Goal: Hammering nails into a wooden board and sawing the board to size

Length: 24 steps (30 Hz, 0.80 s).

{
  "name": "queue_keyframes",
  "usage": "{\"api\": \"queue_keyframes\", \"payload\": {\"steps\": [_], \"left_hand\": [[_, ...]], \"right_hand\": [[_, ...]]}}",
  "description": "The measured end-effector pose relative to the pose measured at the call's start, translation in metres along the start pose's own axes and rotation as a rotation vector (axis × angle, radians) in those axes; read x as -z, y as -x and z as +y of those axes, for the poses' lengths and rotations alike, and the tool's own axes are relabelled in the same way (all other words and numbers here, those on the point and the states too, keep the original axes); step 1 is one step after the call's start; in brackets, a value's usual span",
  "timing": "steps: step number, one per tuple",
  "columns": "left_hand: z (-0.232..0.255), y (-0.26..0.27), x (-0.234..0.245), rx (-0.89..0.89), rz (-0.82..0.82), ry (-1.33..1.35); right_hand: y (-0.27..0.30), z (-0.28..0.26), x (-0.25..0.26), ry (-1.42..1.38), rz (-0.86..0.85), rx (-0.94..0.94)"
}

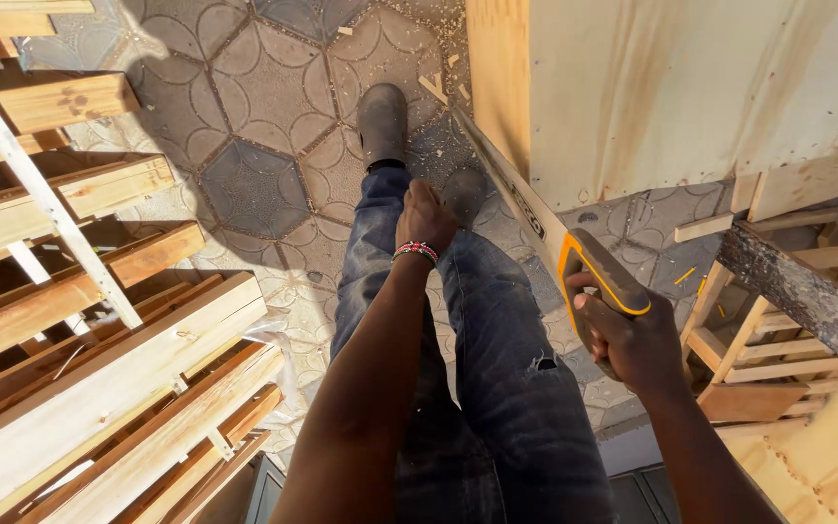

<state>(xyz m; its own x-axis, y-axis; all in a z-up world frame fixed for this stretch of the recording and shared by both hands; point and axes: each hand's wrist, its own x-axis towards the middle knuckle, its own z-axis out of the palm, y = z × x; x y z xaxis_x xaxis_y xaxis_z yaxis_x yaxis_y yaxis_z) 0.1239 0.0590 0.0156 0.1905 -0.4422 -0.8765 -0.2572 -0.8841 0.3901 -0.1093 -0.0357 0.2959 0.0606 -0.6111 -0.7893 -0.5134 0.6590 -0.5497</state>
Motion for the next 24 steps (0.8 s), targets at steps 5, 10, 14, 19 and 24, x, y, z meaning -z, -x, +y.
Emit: {"api": "queue_keyframes", "payload": {"steps": [5,10,14,19,24], "left_hand": [[0.036,-0.012,0.014,-0.055,-0.008,0.020],[0.094,-0.033,0.052,-0.153,0.000,0.196],[0.115,-0.080,0.097,-0.128,-0.069,0.168],[0.193,-0.131,0.221,-0.070,-0.103,0.065],[0.252,-0.193,0.348,-0.052,0.071,0.078]], "right_hand": [[0.013,-0.044,0.039,-0.141,-0.045,0.111],[-0.010,-0.122,0.035,-0.132,-0.054,0.157],[-0.052,-0.218,0.002,-0.042,-0.044,0.113],[-0.102,-0.344,-0.027,-0.015,0.039,-0.213],[-0.135,-0.414,-0.041,-0.142,0.016,-0.078]]}}
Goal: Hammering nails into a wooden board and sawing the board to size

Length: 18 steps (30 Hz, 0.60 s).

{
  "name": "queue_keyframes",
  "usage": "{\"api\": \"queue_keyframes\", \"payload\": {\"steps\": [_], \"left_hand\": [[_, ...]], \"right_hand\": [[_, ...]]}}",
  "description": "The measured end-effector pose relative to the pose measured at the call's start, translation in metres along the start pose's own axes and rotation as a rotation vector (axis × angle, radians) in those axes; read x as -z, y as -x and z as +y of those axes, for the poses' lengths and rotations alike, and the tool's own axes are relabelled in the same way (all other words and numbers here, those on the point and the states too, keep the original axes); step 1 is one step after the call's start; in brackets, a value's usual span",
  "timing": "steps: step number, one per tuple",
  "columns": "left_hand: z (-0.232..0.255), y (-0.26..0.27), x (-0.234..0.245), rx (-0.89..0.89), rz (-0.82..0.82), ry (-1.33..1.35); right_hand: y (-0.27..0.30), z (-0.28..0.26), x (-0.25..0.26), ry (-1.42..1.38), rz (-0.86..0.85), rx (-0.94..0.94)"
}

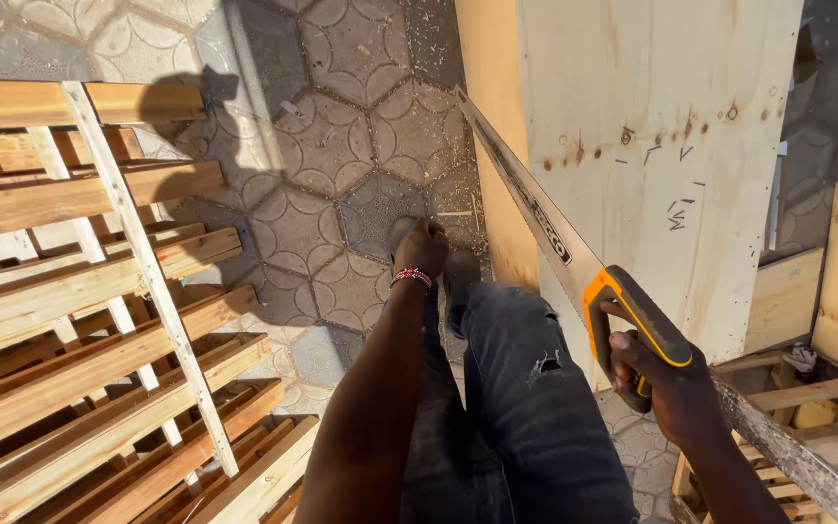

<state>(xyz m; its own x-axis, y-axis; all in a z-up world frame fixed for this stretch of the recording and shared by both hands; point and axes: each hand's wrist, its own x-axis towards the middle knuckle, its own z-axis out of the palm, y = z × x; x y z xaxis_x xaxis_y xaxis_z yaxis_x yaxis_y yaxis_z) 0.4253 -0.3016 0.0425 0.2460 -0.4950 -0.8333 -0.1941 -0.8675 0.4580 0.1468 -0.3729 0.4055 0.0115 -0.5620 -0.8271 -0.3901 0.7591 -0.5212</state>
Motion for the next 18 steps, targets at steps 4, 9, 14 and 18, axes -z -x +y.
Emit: {"api": "queue_keyframes", "payload": {"steps": [4,9,14,18], "left_hand": [[0.066,-0.049,0.057,-0.001,0.043,-0.021],[0.142,-0.113,0.092,-0.002,0.034,-0.034],[0.197,-0.205,0.095,-0.024,0.075,0.022],[0.278,-0.256,0.133,-0.063,0.085,-0.015]], "right_hand": [[-0.040,-0.042,0.000,-0.158,0.026,0.123],[-0.117,-0.133,0.000,-0.168,-0.012,0.166],[-0.192,-0.232,-0.002,0.001,0.004,0.213],[-0.235,-0.290,-0.011,0.028,0.013,0.276]]}}
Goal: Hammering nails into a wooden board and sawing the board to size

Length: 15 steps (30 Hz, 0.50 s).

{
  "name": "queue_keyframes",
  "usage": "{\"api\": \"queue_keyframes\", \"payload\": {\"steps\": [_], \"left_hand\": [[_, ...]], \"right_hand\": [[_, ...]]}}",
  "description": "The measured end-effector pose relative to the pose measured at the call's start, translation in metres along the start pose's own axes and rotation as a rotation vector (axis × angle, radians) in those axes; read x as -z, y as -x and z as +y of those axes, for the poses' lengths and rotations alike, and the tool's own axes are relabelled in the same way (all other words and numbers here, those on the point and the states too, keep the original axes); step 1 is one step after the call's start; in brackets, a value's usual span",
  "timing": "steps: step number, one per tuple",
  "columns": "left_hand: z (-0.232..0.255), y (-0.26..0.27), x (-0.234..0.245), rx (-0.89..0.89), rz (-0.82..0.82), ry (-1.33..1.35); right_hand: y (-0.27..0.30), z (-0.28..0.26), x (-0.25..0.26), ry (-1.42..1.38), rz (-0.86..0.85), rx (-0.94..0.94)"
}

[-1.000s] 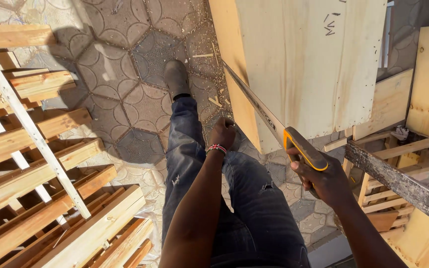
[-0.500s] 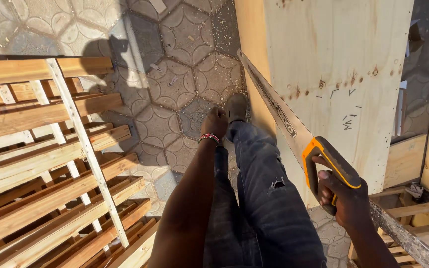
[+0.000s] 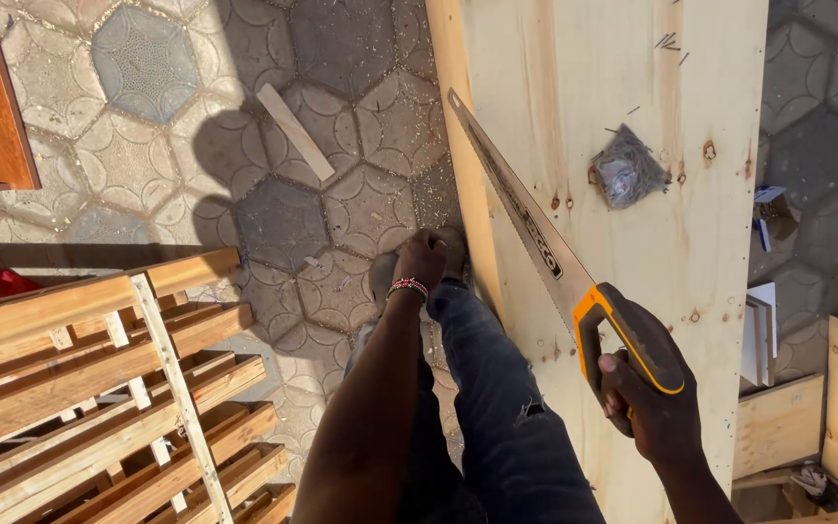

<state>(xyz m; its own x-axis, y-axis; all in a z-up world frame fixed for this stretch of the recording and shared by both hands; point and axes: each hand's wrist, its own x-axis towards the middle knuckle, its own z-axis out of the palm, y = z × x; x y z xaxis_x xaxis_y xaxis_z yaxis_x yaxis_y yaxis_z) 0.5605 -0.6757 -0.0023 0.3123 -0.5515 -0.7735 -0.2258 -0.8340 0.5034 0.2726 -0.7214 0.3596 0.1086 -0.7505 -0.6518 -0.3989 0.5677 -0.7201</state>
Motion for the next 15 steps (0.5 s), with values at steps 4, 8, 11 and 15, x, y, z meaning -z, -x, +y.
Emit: {"api": "queue_keyframes", "payload": {"steps": [4,8,11,15], "left_hand": [[0.060,-0.070,0.000,-0.158,0.091,0.075],[0.112,-0.149,0.007,-0.480,0.263,0.272],[0.155,-0.202,0.025,-0.595,0.208,0.363],[0.186,-0.269,0.030,-0.688,0.165,0.412]], "right_hand": [[-0.053,-0.033,-0.014,0.029,0.047,-0.111],[-0.104,-0.068,-0.039,-0.002,0.040,-0.019],[-0.134,-0.095,-0.057,0.031,0.119,-0.054],[-0.177,-0.151,-0.088,0.074,0.121,-0.078]]}}
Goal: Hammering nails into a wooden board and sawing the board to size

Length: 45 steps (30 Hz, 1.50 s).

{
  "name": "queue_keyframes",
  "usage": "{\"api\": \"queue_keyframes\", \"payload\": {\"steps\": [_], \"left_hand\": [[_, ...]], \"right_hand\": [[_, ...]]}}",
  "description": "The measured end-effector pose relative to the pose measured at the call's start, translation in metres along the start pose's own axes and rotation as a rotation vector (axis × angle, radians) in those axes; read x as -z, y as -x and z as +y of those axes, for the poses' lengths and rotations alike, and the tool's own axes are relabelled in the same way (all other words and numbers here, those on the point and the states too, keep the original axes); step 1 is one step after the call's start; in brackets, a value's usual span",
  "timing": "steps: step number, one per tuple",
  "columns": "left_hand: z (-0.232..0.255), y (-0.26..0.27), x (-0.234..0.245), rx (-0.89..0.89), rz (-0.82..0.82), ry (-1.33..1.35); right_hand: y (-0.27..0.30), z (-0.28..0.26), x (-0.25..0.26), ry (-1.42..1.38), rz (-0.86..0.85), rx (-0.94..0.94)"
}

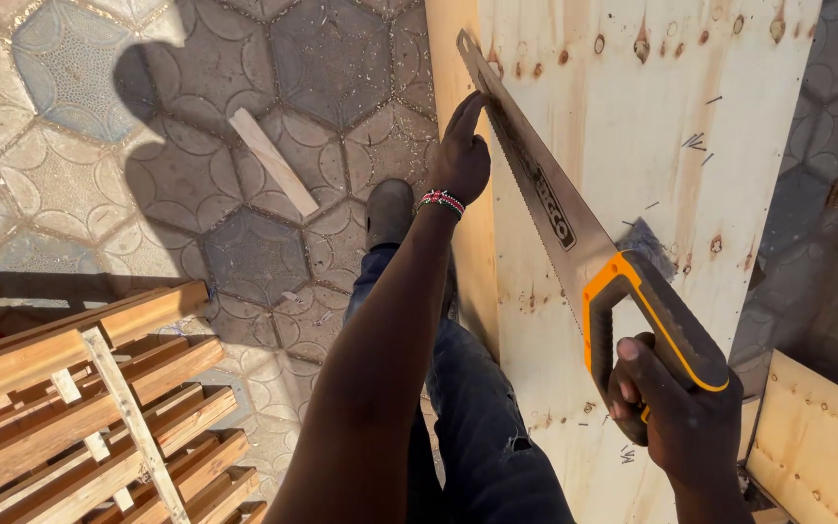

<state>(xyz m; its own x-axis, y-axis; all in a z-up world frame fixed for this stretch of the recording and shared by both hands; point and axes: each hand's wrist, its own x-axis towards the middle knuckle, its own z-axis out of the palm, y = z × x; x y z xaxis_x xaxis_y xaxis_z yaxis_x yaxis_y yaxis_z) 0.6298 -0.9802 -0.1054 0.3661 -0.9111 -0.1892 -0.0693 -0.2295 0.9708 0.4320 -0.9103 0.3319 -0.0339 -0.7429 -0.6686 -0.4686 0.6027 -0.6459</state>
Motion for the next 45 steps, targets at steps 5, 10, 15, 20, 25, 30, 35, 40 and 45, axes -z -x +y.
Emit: {"api": "queue_keyframes", "payload": {"steps": [5,10,15,20,25,30,35,40,45], "left_hand": [[0.013,-0.031,0.002,0.078,-0.076,0.104],[0.025,-0.033,0.006,0.017,-0.032,0.089],[-0.022,-0.043,-0.011,0.136,-0.096,0.112],[-0.036,-0.055,0.006,0.155,-0.216,0.054],[0.030,-0.031,0.020,0.235,-0.248,0.142],[-0.072,-0.061,-0.004,0.302,-0.366,0.065],[-0.008,-0.053,0.038,0.102,-0.404,0.119],[-0.036,-0.039,0.009,0.203,-0.349,0.067],[-0.055,-0.053,0.015,0.175,-0.360,0.024]], "right_hand": [[-0.019,-0.061,-0.026,0.089,0.067,-0.042],[-0.010,-0.125,-0.048,0.267,0.275,-0.226],[-0.063,-0.100,-0.058,0.297,0.206,-0.207],[-0.070,-0.107,-0.069,0.175,0.013,-0.092],[-0.052,-0.129,-0.051,0.384,0.125,-0.128],[-0.106,-0.084,-0.077,0.315,0.047,-0.172],[-0.081,-0.111,-0.066,0.278,0.010,-0.194],[-0.099,-0.090,-0.066,0.323,0.029,-0.158],[-0.109,-0.074,-0.072,0.209,0.029,-0.200]]}}
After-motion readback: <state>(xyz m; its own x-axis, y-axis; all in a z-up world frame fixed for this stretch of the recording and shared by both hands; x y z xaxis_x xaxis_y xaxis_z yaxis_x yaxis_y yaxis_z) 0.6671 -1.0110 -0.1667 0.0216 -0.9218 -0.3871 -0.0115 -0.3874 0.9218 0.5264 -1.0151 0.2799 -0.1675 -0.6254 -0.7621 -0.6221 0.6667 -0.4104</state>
